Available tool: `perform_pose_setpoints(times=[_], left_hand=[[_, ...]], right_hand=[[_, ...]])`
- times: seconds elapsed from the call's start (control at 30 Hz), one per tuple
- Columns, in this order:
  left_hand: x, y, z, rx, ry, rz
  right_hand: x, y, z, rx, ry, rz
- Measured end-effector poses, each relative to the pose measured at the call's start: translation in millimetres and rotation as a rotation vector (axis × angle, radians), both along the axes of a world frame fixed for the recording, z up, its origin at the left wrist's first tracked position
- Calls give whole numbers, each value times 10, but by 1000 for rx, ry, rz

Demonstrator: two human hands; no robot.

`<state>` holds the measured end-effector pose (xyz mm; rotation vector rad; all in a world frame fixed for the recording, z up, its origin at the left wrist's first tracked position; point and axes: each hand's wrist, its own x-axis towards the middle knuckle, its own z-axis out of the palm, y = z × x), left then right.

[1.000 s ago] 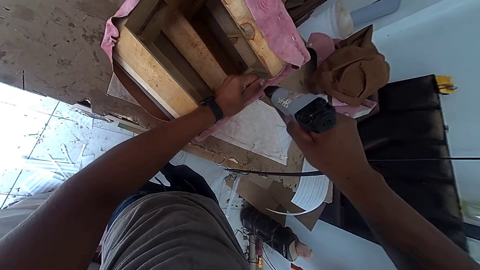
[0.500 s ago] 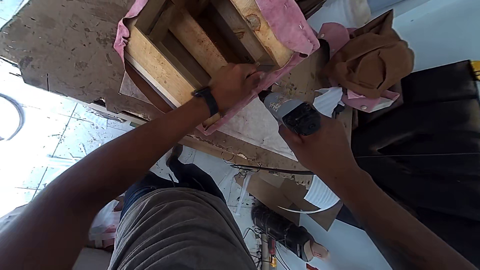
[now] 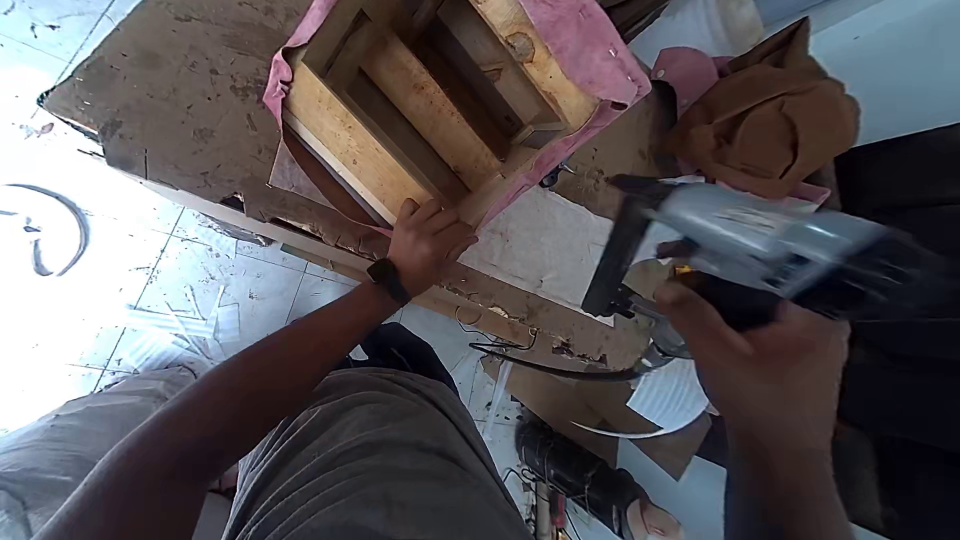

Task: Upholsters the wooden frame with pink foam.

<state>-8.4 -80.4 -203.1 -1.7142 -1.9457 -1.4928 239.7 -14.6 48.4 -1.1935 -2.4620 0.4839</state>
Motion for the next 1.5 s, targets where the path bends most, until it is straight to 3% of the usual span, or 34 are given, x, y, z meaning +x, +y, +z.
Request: perform_pose_setpoints(times=[0.1, 0.2, 0.3, 0.4, 0.47, 0.57, 0.67, 0.87, 1.03, 1.23, 1.5], left_hand=[[-97, 37, 114, -180, 41, 1], [-169, 152, 195, -246, 187, -104], [-368, 206, 62, -83, 290, -279], [-377, 299, -34, 121, 246, -388], [-370, 273, -82, 182, 206, -374], [-385, 227, -161, 244, 164, -360], [-340, 187, -240, 288, 135, -335], [-347, 192, -142, 150, 86, -231], [-363, 212, 87, -124, -64, -197], [-578, 208, 107, -123, -24, -348], [-615, 238, 85, -98, -18, -372]], right_hand=[[359, 60, -450, -260, 226, 59], [523, 81, -908, -293, 275, -83], [494, 67, -793, -289, 413, -77], [598, 131, -520, -538, 588, 142], [511, 121, -615, -643, 512, 167], [195, 62, -855, -363, 182, 100], [-94, 54, -915, -70, -126, 220], [-488, -4, -932, -10, -399, 257], [-577, -3, -957, 52, -436, 254], [-617, -114, -1004, 46, -415, 222], [-651, -140, -1022, 1, -436, 199]])
